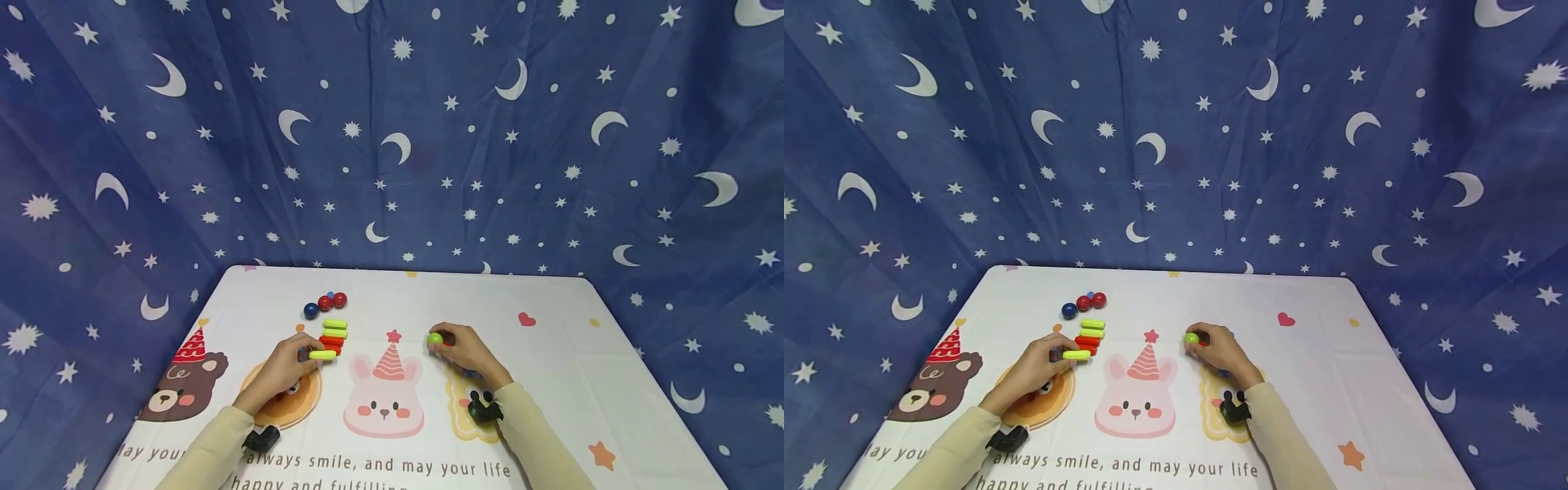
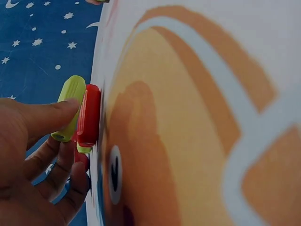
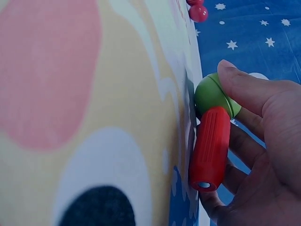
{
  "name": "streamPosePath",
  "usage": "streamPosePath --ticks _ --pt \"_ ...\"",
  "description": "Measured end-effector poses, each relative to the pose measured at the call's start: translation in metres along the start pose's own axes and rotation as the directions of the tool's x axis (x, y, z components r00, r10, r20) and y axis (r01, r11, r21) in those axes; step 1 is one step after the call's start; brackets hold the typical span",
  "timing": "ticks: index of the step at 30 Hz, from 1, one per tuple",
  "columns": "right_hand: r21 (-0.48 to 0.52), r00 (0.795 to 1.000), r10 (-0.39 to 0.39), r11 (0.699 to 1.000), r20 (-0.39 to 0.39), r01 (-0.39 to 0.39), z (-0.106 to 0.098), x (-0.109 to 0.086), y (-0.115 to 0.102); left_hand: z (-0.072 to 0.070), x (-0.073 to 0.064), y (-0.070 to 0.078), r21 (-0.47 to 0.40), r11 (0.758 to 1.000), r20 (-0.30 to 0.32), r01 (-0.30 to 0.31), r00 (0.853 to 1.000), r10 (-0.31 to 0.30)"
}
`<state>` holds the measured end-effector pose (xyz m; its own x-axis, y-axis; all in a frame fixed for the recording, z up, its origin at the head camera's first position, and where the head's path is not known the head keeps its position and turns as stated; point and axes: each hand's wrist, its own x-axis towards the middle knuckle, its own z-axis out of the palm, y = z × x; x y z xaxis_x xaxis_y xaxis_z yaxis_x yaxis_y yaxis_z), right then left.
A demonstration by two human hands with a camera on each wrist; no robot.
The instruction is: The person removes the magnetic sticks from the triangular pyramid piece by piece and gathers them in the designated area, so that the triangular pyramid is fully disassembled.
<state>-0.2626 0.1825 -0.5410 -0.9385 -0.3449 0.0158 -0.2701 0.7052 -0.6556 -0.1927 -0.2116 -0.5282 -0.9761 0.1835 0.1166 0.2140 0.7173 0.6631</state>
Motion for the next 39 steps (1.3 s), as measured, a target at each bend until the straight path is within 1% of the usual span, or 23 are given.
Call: streamPosePath --ticks 5,11,14,17,21,27,30,35,39 --pt "0.003 1.000 0.011 1.000 0.000 -0.011 0.002 -0.001 -0.001 0.005 0.001 -0.004 -0.008 1.000 -0.003 0.000 1.000 0.000" --pt "0.001 1.000 0.017 1.000 0.001 -0.017 0.001 -0.001 -0.002 0.007 0.002 -0.006 0.025 0.999 -0.019 -0.038 0.999 0.038" --pt "0.004 1.000 0.019 1.000 0.001 -0.019 0.001 -0.001 -0.002 0.007 0.003 -0.005 0.039 0.998 -0.026 -0.043 0.999 0.044" --pt "0.009 1.000 0.015 1.000 0.001 -0.015 0.001 0.000 -0.001 0.007 0.004 -0.005 0.054 0.998 -0.029 -0.023 0.999 0.024" --pt "0.021 1.000 0.013 1.000 0.005 -0.013 0.001 0.000 -0.001 0.006 0.004 -0.006 0.069 0.998 -0.027 -0.013 1.000 0.015" --pt "0.040 1.000 0.005 0.999 0.012 -0.005 -0.001 0.003 0.000 0.003 0.007 -0.008 0.069 0.997 -0.046 -0.045 0.998 0.048" --pt "0.043 1.000 0.006 0.999 0.015 -0.006 -0.001 0.004 0.000 0.003 0.008 -0.007 0.081 0.996 -0.051 -0.032 0.998 0.037" --pt "0.050 0.999 0.025 0.998 0.026 -0.026 -0.001 0.002 -0.002 0.002 0.007 -0.003 0.087 0.996 -0.034 -0.008 0.999 0.011" --pt "0.047 0.999 0.031 0.998 0.032 -0.032 -0.002 -0.001 -0.004 0.000 0.005 0.005 0.090 0.996 -0.050 -0.018 0.999 0.023"
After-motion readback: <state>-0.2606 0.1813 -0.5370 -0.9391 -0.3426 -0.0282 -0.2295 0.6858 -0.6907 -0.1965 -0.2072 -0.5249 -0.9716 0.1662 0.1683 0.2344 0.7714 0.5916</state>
